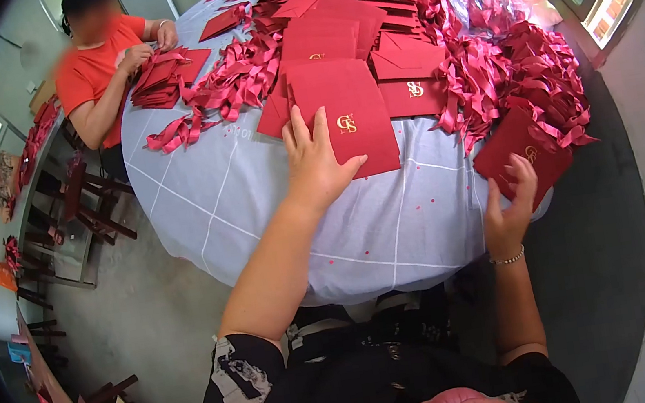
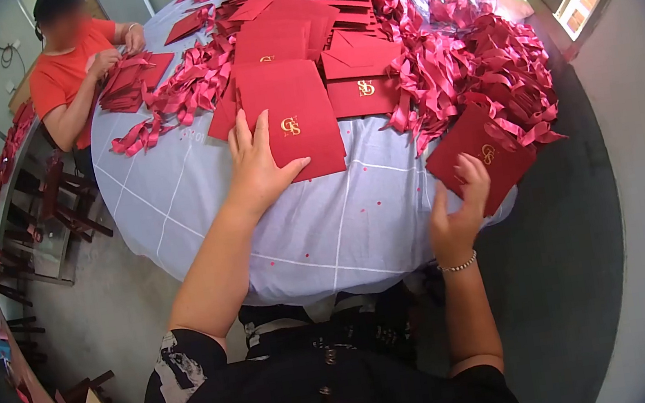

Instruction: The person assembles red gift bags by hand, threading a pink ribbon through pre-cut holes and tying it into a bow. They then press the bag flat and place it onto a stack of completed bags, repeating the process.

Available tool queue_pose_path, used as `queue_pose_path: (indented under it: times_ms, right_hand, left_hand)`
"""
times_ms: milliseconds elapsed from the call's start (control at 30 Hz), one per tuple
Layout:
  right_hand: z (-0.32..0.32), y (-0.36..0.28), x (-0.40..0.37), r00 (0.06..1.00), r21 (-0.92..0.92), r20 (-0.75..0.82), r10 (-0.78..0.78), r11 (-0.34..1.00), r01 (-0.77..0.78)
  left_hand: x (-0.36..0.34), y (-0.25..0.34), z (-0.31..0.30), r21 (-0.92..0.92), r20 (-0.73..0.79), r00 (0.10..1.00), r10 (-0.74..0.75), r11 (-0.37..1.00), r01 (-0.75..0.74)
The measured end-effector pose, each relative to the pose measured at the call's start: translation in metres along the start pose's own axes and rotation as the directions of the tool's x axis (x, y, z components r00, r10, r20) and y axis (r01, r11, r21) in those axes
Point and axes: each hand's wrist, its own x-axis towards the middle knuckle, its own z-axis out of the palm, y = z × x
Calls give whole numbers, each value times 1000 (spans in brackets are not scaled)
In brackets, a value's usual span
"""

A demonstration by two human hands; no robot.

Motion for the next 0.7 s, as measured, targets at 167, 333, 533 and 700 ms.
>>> queue_pose_path:
  times_ms: [167,333,533,700]
  right_hand:
    - [42,-20,22,891,210,454,17,969,-126]
    - [97,-21,46,790,153,610,54,971,-184]
    - [120,-9,49,776,116,606,174,946,-303]
    - [114,-11,46,783,347,600,162,830,-437]
  left_hand:
    - [0,-6,10,-17,-102,993,54,998,-56]
    - [-2,0,5,-46,-161,976,146,987,-155]
    - [1,3,-1,-218,-51,996,72,972,-81]
    - [2,12,-7,-233,-59,994,90,967,-102]
